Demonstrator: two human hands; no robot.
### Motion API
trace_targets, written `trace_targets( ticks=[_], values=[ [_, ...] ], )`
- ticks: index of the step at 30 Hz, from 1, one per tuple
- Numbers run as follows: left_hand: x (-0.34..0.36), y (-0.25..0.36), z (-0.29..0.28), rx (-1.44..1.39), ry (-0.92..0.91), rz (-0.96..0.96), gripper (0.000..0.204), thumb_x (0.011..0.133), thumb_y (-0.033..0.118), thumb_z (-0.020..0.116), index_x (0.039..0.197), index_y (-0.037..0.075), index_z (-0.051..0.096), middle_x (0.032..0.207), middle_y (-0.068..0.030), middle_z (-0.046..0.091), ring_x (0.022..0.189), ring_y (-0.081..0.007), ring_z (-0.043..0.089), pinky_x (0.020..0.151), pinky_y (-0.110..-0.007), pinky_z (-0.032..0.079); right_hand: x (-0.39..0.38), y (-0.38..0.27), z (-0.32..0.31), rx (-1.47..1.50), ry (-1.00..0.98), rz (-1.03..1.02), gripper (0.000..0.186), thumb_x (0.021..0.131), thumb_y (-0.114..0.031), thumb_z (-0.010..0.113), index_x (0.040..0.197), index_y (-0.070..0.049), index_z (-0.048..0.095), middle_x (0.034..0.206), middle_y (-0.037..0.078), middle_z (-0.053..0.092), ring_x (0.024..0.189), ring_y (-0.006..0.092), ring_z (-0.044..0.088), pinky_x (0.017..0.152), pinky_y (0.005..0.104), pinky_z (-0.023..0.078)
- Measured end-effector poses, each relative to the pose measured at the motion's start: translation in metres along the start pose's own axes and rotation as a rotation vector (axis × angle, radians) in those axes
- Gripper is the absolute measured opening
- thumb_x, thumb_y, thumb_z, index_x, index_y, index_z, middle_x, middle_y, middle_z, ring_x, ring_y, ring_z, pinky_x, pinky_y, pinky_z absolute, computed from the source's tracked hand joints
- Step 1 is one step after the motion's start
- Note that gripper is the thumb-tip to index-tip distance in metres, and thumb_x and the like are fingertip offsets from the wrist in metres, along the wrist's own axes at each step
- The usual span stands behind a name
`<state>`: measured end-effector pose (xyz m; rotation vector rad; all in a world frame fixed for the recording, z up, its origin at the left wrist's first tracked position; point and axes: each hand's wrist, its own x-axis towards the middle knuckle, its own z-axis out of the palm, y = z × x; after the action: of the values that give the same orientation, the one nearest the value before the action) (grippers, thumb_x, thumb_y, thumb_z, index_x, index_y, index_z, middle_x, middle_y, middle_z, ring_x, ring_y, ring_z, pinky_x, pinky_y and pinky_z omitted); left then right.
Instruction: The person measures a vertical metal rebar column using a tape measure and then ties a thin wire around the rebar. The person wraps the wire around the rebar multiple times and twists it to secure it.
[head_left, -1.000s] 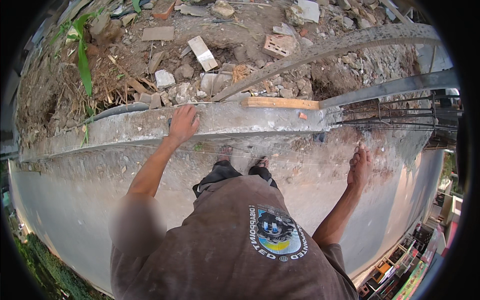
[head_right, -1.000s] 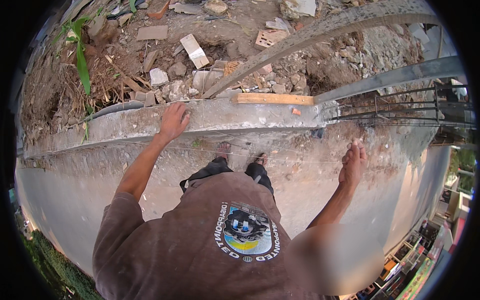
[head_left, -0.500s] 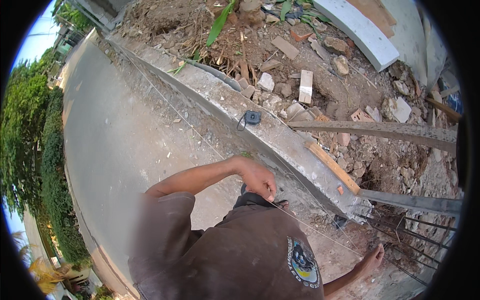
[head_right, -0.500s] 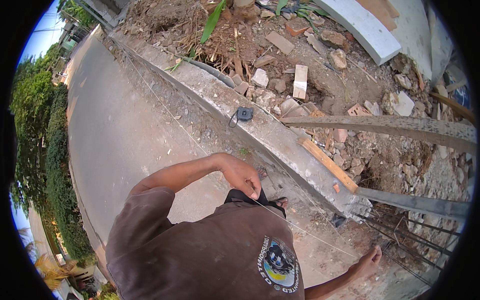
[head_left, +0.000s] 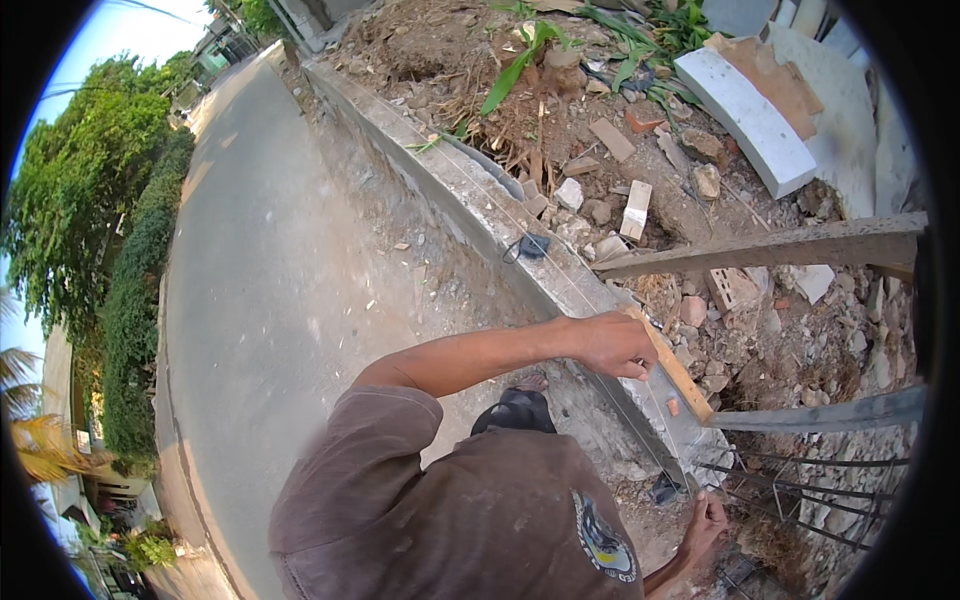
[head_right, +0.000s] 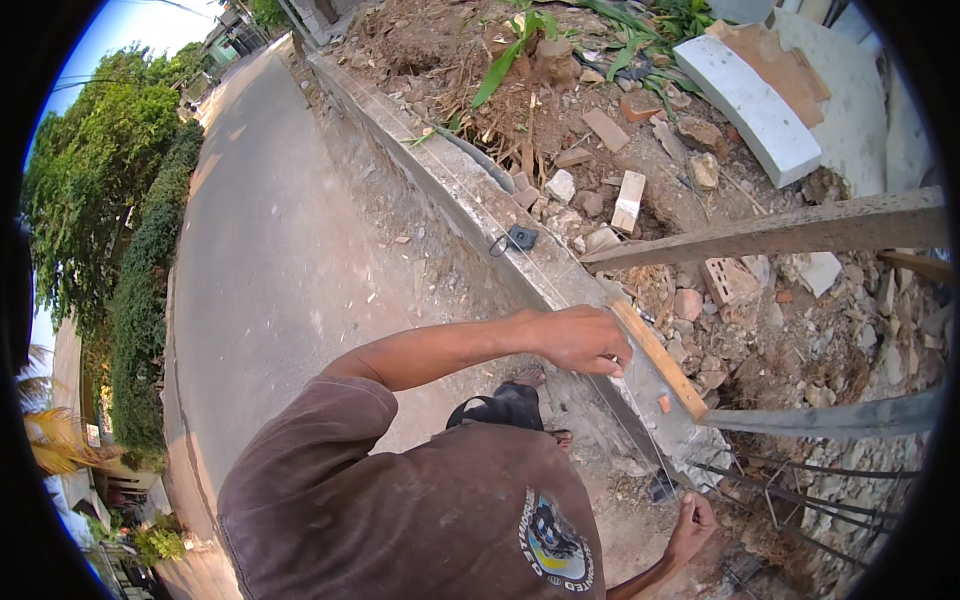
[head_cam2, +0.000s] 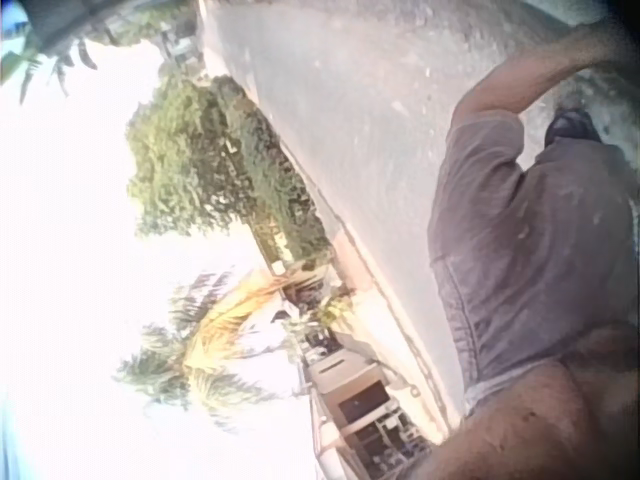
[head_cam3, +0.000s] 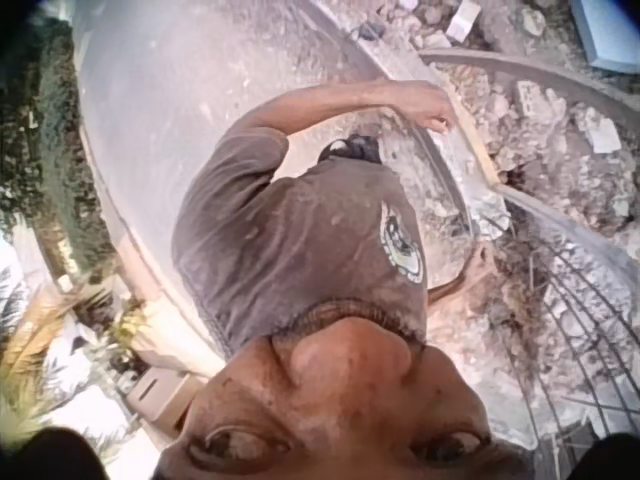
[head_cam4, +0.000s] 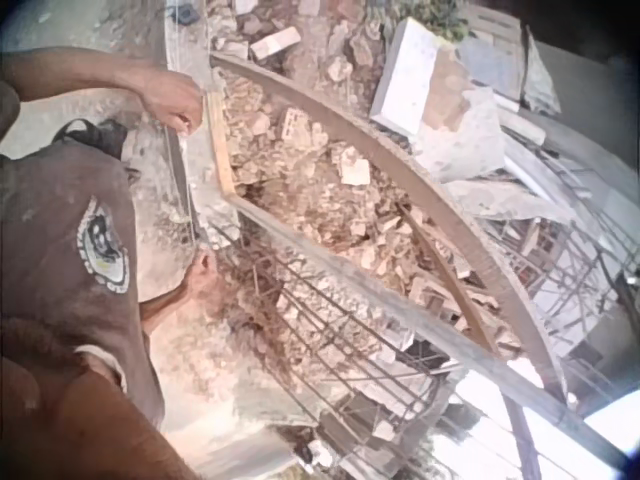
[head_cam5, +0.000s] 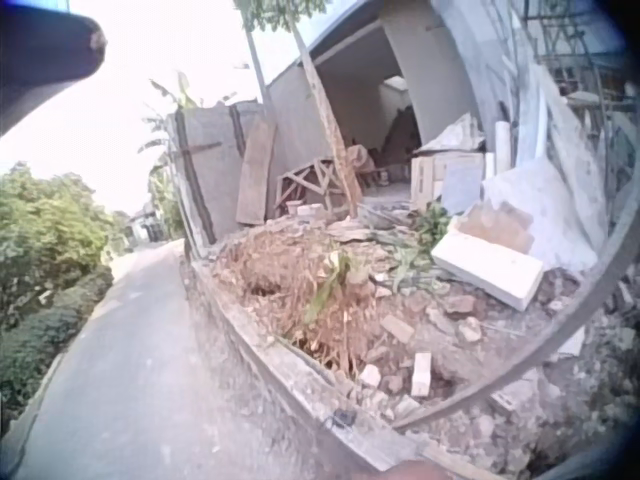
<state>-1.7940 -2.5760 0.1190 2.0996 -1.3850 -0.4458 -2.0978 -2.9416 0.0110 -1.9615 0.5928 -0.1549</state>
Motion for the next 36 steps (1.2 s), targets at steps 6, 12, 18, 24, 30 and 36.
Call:
trace_targets(
  ticks=[6,12,18,24,30,36],
  values=[
    [0.051,0.019,0.026,0.119,-0.074,-0.028,0.026,0.095,0.030,0.065,0.096,0.004,0.066,0.091,-0.0168,0.069,0.092,-0.0416,0.066,0.079,-0.053,0.050,-0.005,-0.008,0.016,0.120,0.035,-0.067,0.015,0.092,-0.016,0.077,0.097,-0.002,0.077,0.077,-0.008,0.055,0.068,0.0036,0.040,0.060,0.0237,0.030],
    [0.088,0.015,0.043,0.095,-0.014,0.000,0.024,0.096,0.027,0.063,0.095,0.004,0.066,0.086,-0.0150,0.067,0.089,-0.0392,0.067,0.075,-0.051,0.049,-0.006,-0.023,0.018,0.087,0.185,-0.024,0.016,0.091,-0.016,0.078,0.096,-0.001,0.079,0.078,-0.002,0.062,0.074,0.0069,0.050,0.065,0.0247,0.038],
    [0.109,0.029,0.036,-0.011,-0.288,-0.092,0.026,0.094,0.029,0.067,0.097,0.003,0.071,0.085,-0.0158,0.072,0.081,-0.0361,0.069,0.074,-0.046,0.053,0.038,-0.023,0.068,0.241,0.699,-0.051,0.017,0.096,-0.017,0.074,0.101,-0.001,0.076,0.074,-0.005,0.060,0.066,0.0048,0.046,0.060,0.0240,0.039],
    [0.135,0.019,0.039,0.087,-0.255,-0.012,0.023,0.094,0.021,0.069,0.102,-0.001,0.070,0.086,-0.0166,0.071,0.076,-0.0273,0.068,0.072,-0.040,0.052,0.079,-0.036,0.103,0.265,0.897,-0.103,0.020,0.103,-0.020,0.063,0.108,-0.002,0.071,0.069,0.003,0.060,0.064,0.0085,0.048,0.058,0.0298,0.043],
    [0.158,0.012,0.052,0.039,-0.273,0.043,0.023,0.092,0.020,0.068,0.104,0.000,0.071,0.087,-0.0187,0.071,0.080,-0.0308,0.071,0.074,-0.041,0.054,0.099,-0.037,0.124,0.230,1.079,-0.002,0.017,0.104,-0.019,0.059,0.109,-0.005,0.068,0.083,0.017,0.067,0.073,0.0288,0.067,0.069,0.0378,0.052],
    [0.178,0.002,0.072,-0.093,-0.347,0.082,0.025,0.093,0.014,0.067,0.109,-0.005,0.070,0.089,-0.0134,0.074,0.080,-0.0204,0.070,0.075,-0.035,0.055,0.099,-0.040,0.131,0.276,1.191,0.011,0.017,0.103,-0.020,0.059,0.110,-0.006,0.068,0.085,0.019,0.069,0.080,0.0378,0.070,0.070,0.0434,0.053]
  ],
)
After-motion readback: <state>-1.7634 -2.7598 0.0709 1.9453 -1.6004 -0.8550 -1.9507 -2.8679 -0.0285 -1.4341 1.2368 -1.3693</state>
